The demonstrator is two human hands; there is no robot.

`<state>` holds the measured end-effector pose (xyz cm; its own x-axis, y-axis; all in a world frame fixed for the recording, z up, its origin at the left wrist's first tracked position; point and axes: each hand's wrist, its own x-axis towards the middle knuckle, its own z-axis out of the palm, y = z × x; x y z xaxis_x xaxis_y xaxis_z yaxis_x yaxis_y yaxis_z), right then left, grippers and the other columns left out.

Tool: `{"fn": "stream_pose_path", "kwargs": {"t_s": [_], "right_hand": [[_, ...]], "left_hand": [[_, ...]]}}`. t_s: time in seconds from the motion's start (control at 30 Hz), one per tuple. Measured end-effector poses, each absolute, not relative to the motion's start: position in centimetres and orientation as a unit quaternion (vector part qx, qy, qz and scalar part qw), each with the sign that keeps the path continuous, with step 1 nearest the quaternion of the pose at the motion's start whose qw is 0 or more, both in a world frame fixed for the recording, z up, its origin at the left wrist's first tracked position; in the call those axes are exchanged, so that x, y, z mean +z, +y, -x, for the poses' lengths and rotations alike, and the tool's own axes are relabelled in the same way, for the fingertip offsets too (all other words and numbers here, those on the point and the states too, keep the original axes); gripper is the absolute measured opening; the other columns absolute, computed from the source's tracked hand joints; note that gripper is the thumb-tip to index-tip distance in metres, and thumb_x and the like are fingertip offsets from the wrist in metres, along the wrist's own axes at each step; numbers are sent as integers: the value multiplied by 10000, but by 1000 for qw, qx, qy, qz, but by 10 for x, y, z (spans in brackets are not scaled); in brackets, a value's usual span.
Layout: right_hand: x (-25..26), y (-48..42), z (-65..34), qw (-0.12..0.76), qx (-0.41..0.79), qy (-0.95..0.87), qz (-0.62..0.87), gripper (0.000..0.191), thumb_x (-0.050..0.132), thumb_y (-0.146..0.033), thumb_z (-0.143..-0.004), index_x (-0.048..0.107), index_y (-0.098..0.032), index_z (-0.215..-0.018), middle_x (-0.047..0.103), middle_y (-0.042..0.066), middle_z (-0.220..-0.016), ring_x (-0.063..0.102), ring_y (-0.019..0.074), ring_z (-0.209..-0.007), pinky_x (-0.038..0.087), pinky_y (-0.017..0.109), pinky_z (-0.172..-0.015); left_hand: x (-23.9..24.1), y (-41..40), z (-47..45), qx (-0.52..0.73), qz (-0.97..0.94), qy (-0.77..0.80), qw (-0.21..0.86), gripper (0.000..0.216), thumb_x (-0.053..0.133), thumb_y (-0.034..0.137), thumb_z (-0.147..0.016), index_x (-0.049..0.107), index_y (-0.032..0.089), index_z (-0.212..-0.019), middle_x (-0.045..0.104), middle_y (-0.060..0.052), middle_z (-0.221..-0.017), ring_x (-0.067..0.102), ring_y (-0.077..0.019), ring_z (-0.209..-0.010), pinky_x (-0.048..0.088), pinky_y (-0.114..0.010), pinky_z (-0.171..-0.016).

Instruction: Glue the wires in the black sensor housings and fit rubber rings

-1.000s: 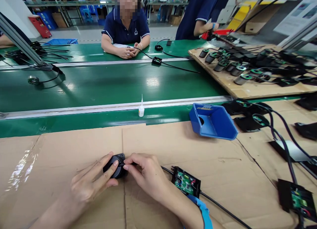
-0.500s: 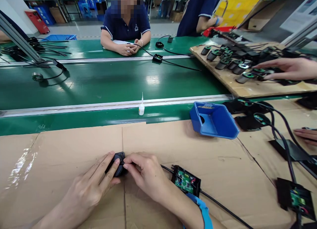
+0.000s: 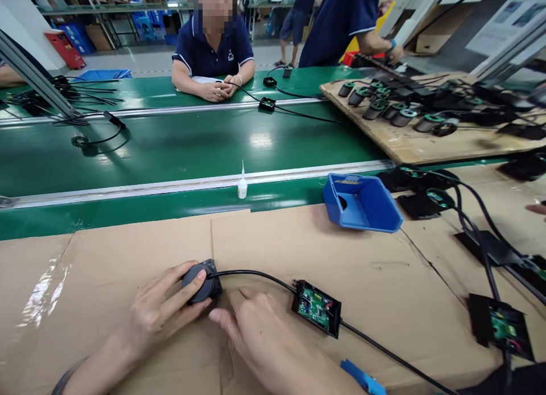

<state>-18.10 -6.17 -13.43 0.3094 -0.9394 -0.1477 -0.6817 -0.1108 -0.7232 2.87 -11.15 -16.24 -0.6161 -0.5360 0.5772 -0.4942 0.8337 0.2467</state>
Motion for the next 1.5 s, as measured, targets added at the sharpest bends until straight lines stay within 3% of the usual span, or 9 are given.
{"fn": "stream_pose_path", "kwargs": {"t_s": [0.1, 0.27, 0.4, 0.5, 0.63, 1.0, 1.23, 1.37, 1.5], "right_hand": [[-140, -50, 169, 409, -279, 557, 667, 360, 394, -425, -1013, 581, -177, -1196, 668, 125, -1124, 654, 263, -990, 550, 352, -817], [-161, -38, 154, 453, -391, 560, 573, 469, 352, -495, -1012, 597, -186, -1267, 646, 128, -1212, 578, 274, -1170, 464, 422, -1029], [-173, -28, 155, 440, -360, 592, 571, 528, 421, -476, -988, 452, -187, -1430, 525, 125, -1381, 447, 287, -1311, 387, 465, -1099], [-174, -23, 158, 422, -338, 592, 598, 564, 398, -466, -994, 364, -181, -1479, 456, 119, -1443, 383, 282, -1356, 371, 461, -1112], [-167, -24, 157, 427, -341, 573, 612, 528, 317, -443, -1021, 353, -189, -1484, 428, 115, -1462, 392, 240, -1353, 359, 406, -1127], [-160, -25, 149, 454, -343, 577, 586, 547, 227, -457, -1030, 309, -190, -1500, 426, 142, -1441, 393, 200, -1348, 348, 373, -1139], [-159, -24, 147, 461, -325, 587, 581, 545, 236, -423, -1025, 329, -155, -1490, 436, 160, -1416, 374, 208, -1356, 312, 402, -1157], [-161, -25, 146, 453, -324, 592, 583, 524, 246, -399, -1021, 381, -153, -1463, 468, 164, -1379, 419, 215, -1319, 345, 409, -1139], [-161, -27, 143, 443, -317, 601, 585, 513, 245, -392, -1021, 439, -139, -1424, 485, 179, -1358, 383, 243, -1345, 358, 435, -1131]], "left_hand": [[-159, -99, -28, -8, -269, -910, 317, 359, 652, 140, -872, 583, 79, -1219, 585, -196, -1178, 609, -245, -1099, 546, -326, -931], [-158, -87, -27, 0, -268, -916, 299, 439, 692, 207, -859, 572, 145, -1277, 562, -156, -1219, 582, -223, -1118, 517, -275, -921], [-147, -95, -24, -278, -326, -843, 325, 532, 638, 545, -838, 558, 200, -1234, 614, -87, -1088, 618, -184, -1001, 544, -245, -850], [-138, -100, -24, -483, -390, -751, 224, 417, 468, 481, -964, 498, 306, -1341, 540, -41, -1345, 525, -180, -1226, 466, -282, -1026], [-136, -100, -23, -603, -411, -670, 136, 446, 430, 481, -973, 459, 335, -1393, 452, 22, -1471, 395, -188, -1364, 311, -334, -1164], [-146, -90, -12, -584, -407, -682, 169, 497, 401, 446, -973, 428, 246, -1427, 531, -90, -1333, 451, -248, -1264, 384, -402, -1067], [-153, -85, -14, -584, -410, -676, 183, 457, 342, 431, -1003, 392, 314, -1441, 527, -50, -1295, 451, -214, -1235, 345, -369, -1080], [-151, -85, -11, -577, -404, -683, 192, 414, 339, 411, -1009, 445, 333, -1402, 513, -18, -1349, 422, -198, -1277, 337, -327, -1084], [-153, -85, -7, -569, -407, -681, 216, 386, 373, 403, -995, 545, 313, -1328, 574, -31, -1271, 478, -211, -1209, 385, -334, -1031]]}}
